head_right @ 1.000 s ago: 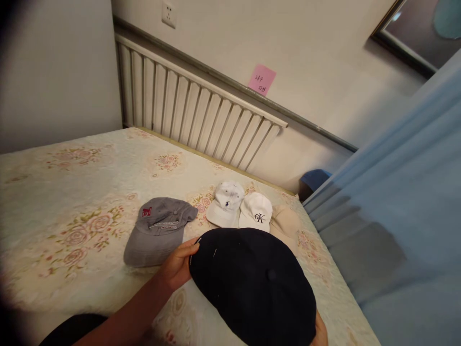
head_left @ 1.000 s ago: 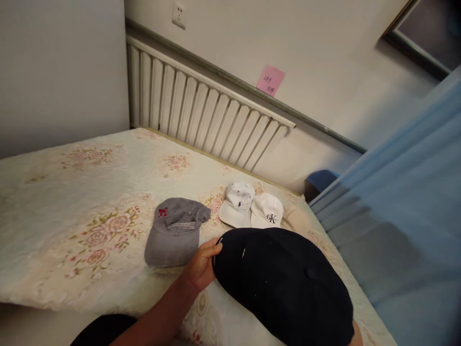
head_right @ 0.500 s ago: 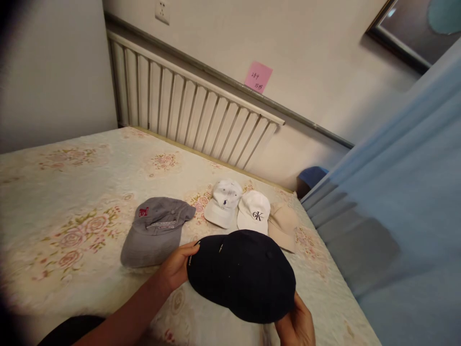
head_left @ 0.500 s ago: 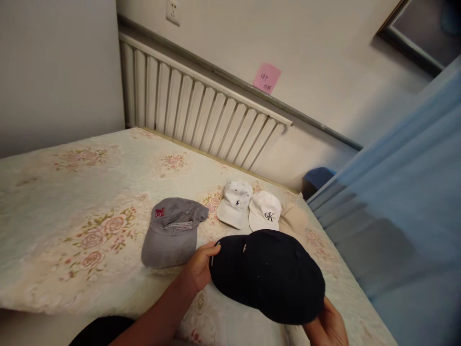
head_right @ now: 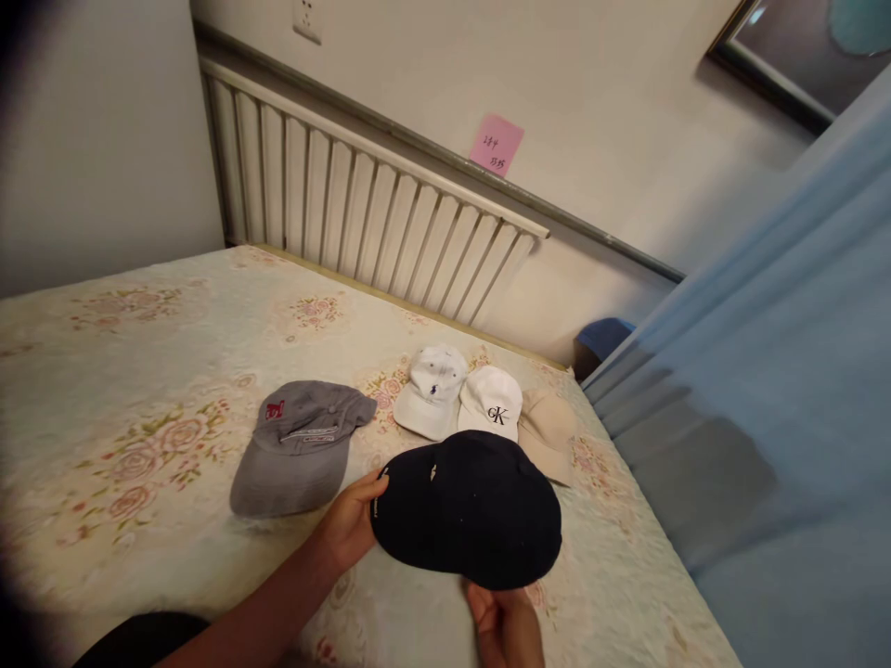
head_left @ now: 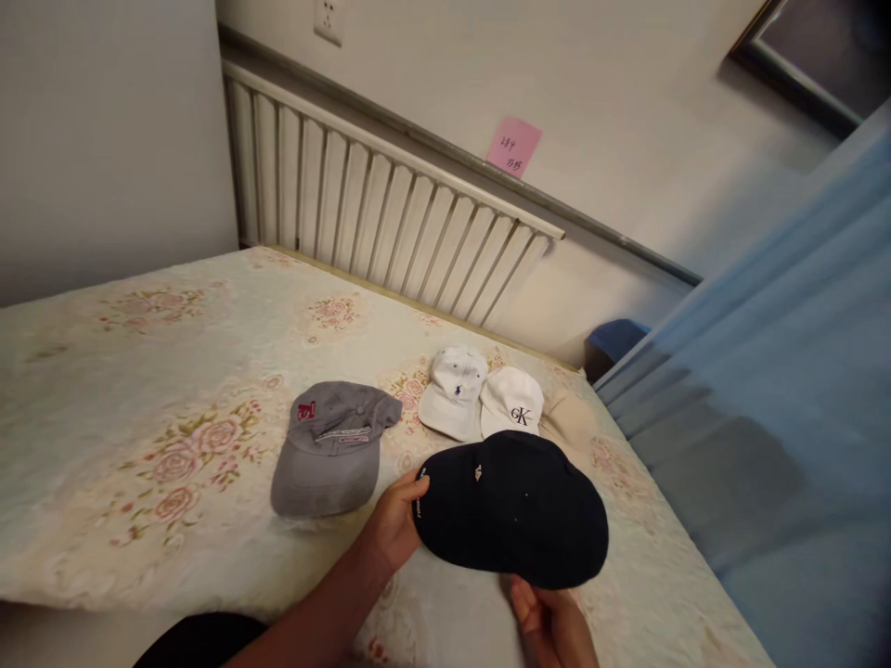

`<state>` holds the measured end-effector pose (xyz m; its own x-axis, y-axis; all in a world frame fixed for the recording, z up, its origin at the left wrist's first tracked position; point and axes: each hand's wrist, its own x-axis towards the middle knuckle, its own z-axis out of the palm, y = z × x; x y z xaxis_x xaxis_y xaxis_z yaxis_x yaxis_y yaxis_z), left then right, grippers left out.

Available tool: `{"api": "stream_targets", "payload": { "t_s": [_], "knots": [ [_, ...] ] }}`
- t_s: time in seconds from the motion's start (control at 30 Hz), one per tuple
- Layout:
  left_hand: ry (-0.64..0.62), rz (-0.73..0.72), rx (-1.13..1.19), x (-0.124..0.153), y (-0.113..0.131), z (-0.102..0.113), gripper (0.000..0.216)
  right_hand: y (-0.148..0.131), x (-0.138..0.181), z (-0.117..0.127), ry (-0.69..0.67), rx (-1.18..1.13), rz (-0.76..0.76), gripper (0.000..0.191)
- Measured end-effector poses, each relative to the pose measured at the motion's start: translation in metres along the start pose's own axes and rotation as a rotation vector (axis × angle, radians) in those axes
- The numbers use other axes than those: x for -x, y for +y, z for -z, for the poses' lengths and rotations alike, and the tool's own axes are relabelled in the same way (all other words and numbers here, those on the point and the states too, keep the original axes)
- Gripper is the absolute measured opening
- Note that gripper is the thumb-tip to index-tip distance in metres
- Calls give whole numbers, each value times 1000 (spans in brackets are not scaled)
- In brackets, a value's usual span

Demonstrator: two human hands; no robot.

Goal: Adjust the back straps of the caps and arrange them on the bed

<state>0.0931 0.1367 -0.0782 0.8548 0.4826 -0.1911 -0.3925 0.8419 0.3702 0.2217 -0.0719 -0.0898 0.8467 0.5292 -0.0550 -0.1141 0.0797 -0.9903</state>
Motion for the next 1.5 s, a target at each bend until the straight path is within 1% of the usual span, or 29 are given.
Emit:
{"api": "stream_targets", "payload": {
  "t_s": [0.03,0.07,0.1,0.13,0.2,0.3,0.37,0.47,0.57,0.6,0.7,0.83,0.9,1.0,1.1,1.2,1.33,1.4,1.5],
  "knots": [
    [-24,-9,21,1,-2,-1,40,3,5,-11,-36,-80,-143,24],
    [-56,-21,39,2,-4,-2,41,4,11,-22,-77,-155,-239,26],
    [-94,-36,57,3,-6,-4,42,4,17,-34,-139,-223,-265,34],
    [-133,-51,73,4,-8,-6,45,1,22,-46,-166,-281,-238,44],
    [-205,-72,98,8,-12,-9,52,-6,29,-65,-185,-362,-196,52],
    [-267,-61,97,14,-17,-12,57,-14,26,-79,-157,-441,-176,49],
    [-296,-27,83,17,-20,-12,57,-17,21,-80,-137,-460,-166,47],
    [-323,29,86,20,-20,-11,52,-21,16,-71,-121,-446,-140,48],
    [-303,75,119,19,-14,-11,39,-26,15,-57,-137,-413,-157,47],
    [-292,88,126,18,-11,-12,38,-26,15,-52,-151,-405,-180,46],
    [-261,82,135,16,-2,-14,41,-20,15,-37,-176,-395,-252,41],
    [-254,49,143,14,3,-15,34,-5,13,-25,-168,-400,-292,34],
    [-269,103,146,13,2,-12,33,1,12,-24,-174,-379,-290,33],
    [-321,204,162,13,-2,-7,39,5,11,-26,-204,-338,-300,34],
    [-352,236,186,13,-4,-4,43,4,11,-29,-229,-332,-362,33],
    [-357,273,177,15,-5,-4,44,1,11,-32,-235,-341,-408,27],
    [-336,285,166,18,-5,-6,43,-2,12,-37,-237,-346,-475,21],
    [-307,304,167,18,-5,-6,43,-3,13,-40,-219,-322,-499,24],
    [-265,348,162,18,-7,-5,44,-4,14,-44,-184,-292,-490,31]
  ]
}}
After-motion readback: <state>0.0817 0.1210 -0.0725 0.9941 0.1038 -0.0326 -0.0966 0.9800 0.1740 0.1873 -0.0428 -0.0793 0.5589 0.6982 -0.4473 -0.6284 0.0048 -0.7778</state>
